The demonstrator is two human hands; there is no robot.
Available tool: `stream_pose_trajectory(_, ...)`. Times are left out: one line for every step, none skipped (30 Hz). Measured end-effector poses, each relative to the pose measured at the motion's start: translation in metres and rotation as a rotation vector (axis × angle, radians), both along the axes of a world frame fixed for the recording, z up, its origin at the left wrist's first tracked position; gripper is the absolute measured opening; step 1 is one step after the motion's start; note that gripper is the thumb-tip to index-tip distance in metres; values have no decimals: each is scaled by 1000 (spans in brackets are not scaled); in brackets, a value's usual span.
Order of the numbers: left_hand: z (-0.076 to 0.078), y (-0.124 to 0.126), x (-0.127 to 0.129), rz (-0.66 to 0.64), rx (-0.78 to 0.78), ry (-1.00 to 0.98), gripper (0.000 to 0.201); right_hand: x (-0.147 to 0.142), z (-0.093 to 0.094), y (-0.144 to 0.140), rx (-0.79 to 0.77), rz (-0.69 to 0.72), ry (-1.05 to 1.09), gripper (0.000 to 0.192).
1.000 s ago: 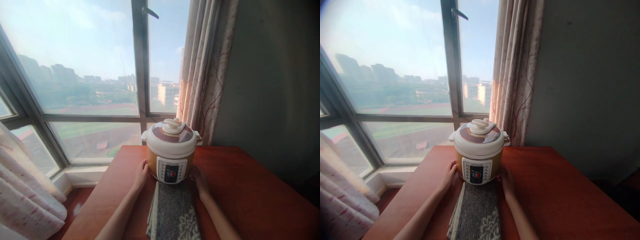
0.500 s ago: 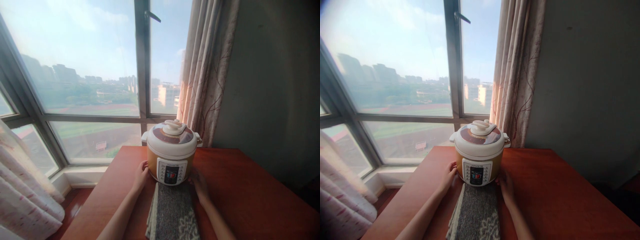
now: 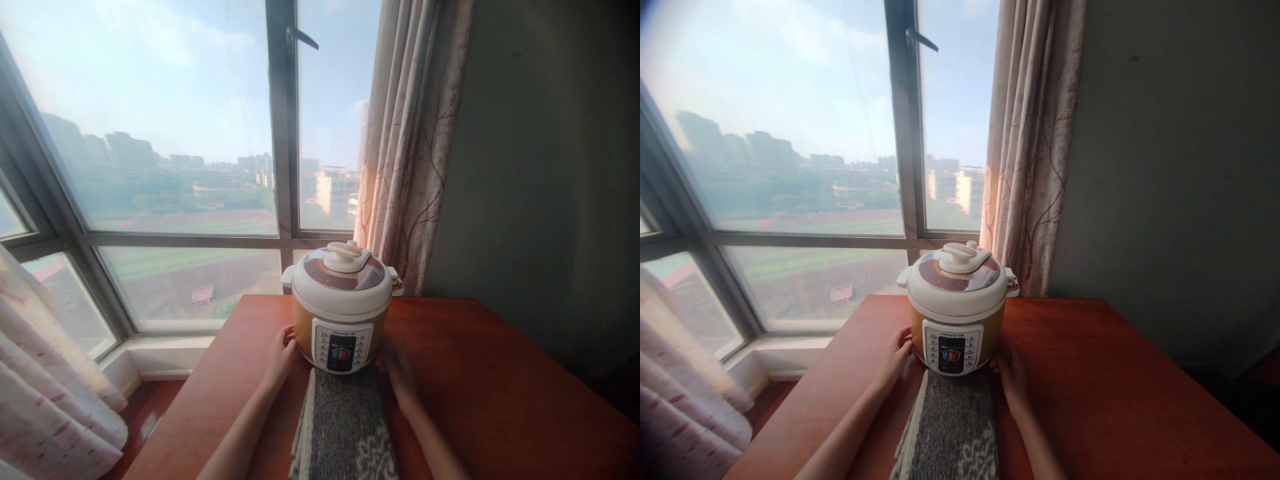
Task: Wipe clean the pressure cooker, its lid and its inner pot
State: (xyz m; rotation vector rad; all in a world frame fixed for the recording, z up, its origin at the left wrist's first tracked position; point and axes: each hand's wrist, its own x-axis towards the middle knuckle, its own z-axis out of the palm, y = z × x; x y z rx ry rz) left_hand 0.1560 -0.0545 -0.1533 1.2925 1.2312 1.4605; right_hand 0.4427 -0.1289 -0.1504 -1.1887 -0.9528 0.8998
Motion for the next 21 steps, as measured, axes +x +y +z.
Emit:
stream_pose_trajectory(-1, 0, 0, -3, 1, 1, 40, 0, 0, 0, -4, -1, 8, 43)
stream_pose_trajectory(-1, 0, -1, -6, 2, 1, 40, 0, 0, 0, -7, -3, 16, 44)
stream_pose_trajectory(-2, 0, -1, -7, 1, 2, 40, 1, -1, 1, -8, -6, 23, 45)
stream_pose_trajectory(-2, 0, -1, -7, 0, 1, 41, 1, -2, 1, -5, -9, 25, 45)
stream_pose_trajectory(-3, -1, -1, -7, 0, 0, 41, 1, -2, 1, -2, -13, 23, 44)
stream_pose_trajectory(-3, -1, -1, -9, 0, 1, 41, 2, -3, 1, 2, -17, 17, 42)
stream_pose_trajectory(-3, -2, -1, -12, 2, 2, 41, 2, -3, 1, 5, -16, 8, 40)
stream_pose_trajectory(-3, -2, -1, -14, 4, 4, 41, 2, -3, 2, 10, -15, -2, 39)
stream_pose_trajectory(-3, -3, -1, -13, 6, 6, 41, 2, -4, 2, 12, -13, -9, 39)
stream_pose_trajectory(-3, -3, -2, -11, 5, 9, 41, 1, -4, 2, 14, -9, -12, 39)
stream_pose_trajectory(-3, -3, -2, -11, 4, 13, 41, 1, -4, 2, 16, -9, -11, 41)
stream_pose_trajectory(-3, -3, -3, -13, 2, 17, 41, 1, -5, 2, 18, -8, -9, 42)
stream_pose_trajectory(-4, -3, -4, -19, 0, 20, 42, 1, -6, 2, 17, -7, -7, 44)
stream_pose_trajectory(-4, -3, -4, -25, -2, 22, 42, 1, -6, 3, 18, -6, -6, 44)
stream_pose_trajectory(-4, -4, -5, -29, -3, 22, 42, 1, -7, 3, 20, -6, -5, 44)
stream_pose_trajectory(-4, -4, -5, -31, -3, 21, 41, 1, -7, 3, 20, -9, -4, 44)
stream_pose_trajectory(-4, -4, -6, -32, -3, 20, 41, 1, -8, 3, 14, -14, -2, 44)
stream_pose_trajectory(-4, -5, -6, -33, -4, 20, 41, 1, -8, 3, 5, -20, 1, 45)
stream_pose_trajectory(-3, -5, -6, -34, -3, 23, 40, 1, -8, 3, -5, -27, 3, 45)
stream_pose_trajectory(-3, -6, -6, -34, -3, 27, 40, 1, -8, 3, -13, -29, 2, 45)
stream_pose_trajectory(-2, -6, -6, -33, -5, 32, 41, 1, -8, 3, -18, -28, 1, 46)
